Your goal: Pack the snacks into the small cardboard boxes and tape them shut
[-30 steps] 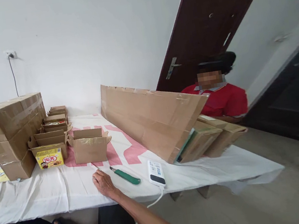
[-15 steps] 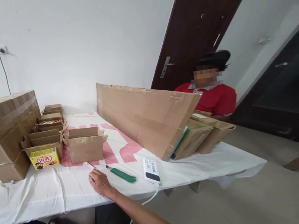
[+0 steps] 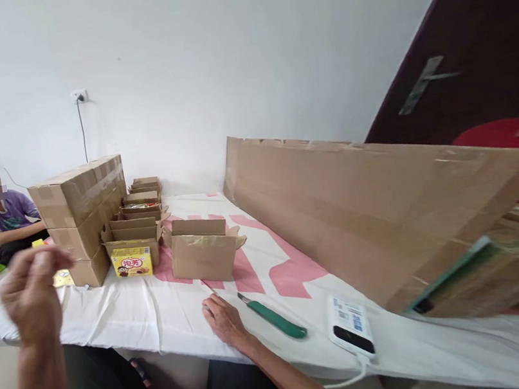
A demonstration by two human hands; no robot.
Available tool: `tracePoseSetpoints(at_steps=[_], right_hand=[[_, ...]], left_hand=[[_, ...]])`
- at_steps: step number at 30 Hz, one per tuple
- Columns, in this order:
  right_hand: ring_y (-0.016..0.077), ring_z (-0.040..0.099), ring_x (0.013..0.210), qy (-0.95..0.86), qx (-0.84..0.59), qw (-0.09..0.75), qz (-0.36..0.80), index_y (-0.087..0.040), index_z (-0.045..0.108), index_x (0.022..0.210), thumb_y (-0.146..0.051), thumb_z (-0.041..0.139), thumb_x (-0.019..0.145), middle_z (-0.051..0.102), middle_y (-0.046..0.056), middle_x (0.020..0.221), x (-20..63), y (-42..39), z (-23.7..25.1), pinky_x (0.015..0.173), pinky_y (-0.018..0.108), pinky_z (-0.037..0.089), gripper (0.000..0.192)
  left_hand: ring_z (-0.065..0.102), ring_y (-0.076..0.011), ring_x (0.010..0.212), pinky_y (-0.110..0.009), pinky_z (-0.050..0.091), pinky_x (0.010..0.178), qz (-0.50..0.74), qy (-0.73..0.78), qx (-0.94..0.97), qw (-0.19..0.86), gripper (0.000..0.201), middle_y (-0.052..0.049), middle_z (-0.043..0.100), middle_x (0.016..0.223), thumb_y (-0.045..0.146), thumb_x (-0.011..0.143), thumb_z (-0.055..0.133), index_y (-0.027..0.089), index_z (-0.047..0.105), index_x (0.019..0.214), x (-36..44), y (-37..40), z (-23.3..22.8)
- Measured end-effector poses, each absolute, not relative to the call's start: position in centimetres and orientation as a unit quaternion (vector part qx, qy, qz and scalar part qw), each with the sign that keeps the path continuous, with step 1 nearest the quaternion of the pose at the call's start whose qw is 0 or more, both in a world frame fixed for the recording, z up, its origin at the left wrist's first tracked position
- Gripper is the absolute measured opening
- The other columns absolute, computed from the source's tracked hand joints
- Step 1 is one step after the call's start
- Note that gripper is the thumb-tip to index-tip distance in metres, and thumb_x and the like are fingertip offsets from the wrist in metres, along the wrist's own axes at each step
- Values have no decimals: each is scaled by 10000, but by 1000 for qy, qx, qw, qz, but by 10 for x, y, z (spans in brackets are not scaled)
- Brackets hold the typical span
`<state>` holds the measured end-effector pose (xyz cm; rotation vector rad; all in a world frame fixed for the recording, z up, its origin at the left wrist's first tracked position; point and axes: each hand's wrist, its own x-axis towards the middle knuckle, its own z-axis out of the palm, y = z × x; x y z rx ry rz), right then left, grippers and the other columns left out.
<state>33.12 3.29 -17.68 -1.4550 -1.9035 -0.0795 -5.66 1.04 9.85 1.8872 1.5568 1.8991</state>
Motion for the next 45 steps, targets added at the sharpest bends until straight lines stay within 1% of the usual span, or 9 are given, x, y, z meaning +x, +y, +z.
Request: tracePoseSetpoints(at_steps=[3, 7, 16, 23, 31, 35, 38, 42, 45], right_hand=[[203, 647, 893, -745, -566, 352, -33, -228, 679, 908, -150, 494, 1000, 714, 50, 939, 332, 31, -179, 816, 282, 437, 221], [212, 657, 898, -749, -572, 334, -24, -230, 686, 914, -196, 459, 1032, 726, 63, 954, 334, 29, -184, 815, 294, 446, 257], [227, 739, 904, -771, -557, 309, -5, -256, 666, 931, -271, 450, 1026, 764, 54, 953, 344, 33, -190, 767, 309, 491, 236], [239, 757, 814, -777, -553, 302, -7, -275, 637, 900, -314, 437, 1040, 767, 43, 895, 348, 40, -197, 687, 318, 483, 247], [219, 749, 845, -769, -549, 326, -27, -272, 667, 902, -286, 461, 1045, 779, 46, 925, 344, 33, -196, 703, 302, 467, 251], [207, 745, 844, -766, -553, 327, -27, -264, 674, 892, -272, 462, 1031, 786, 48, 942, 341, 36, -195, 704, 291, 454, 253], [208, 746, 854, -764, -556, 325, -29, -257, 673, 895, -271, 458, 1030, 785, 49, 942, 338, 39, -194, 706, 287, 448, 254], [213, 745, 849, -760, -562, 325, -36, -253, 667, 889, -267, 454, 1023, 783, 56, 928, 336, 40, -192, 697, 290, 446, 252], [221, 747, 839, -760, -559, 332, -31, -261, 656, 875, -266, 461, 1010, 782, 54, 917, 334, 41, -190, 689, 298, 455, 237]], left_hand=[[719, -288, 878, -464, 598, 860, 497, 554, 655, 130, 390, -103, 764, 887, 441, 1046, 480, 197, 742, 891, -32, 26, 52], [631, -232, 690, -369, 485, 726, 357, 641, 665, 139, 378, -51, 631, 628, 344, 948, 550, 243, 533, 585, -11, 36, -40], [624, -207, 717, -309, 354, 685, 307, 682, 646, 154, 358, -24, 632, 659, 281, 935, 591, 228, 533, 586, -20, 34, -108], [647, -186, 696, -291, 439, 693, 345, 660, 644, 177, 207, -11, 697, 707, 236, 889, 573, 214, 727, 752, -27, 29, -115], [707, -248, 853, -358, 586, 788, 416, 660, 615, 111, 118, -51, 720, 931, 286, 876, 613, 225, 709, 906, -56, 14, -100], [606, -375, 1258, -500, 556, 1043, 461, 694, 553, -9, 314, -149, 648, 1216, 442, 916, 644, 211, 673, 1126, -107, 23, -59], [504, -390, 1435, -531, 438, 1225, 410, 722, 545, -116, 586, -198, 590, 1437, 489, 863, 741, 183, 632, 1352, -144, 47, -18], [341, -459, 1581, -618, 420, 1212, 279, 788, 542, -81, 824, -267, 404, 1689, 536, 849, 789, 155, 533, 1533, -164, 91, 22], [298, -517, 1598, -695, 440, 1156, 239, 807, 537, -55, 777, -298, 419, 1691, 467, 851, 827, 150, 561, 1508, -170, 108, 35]])
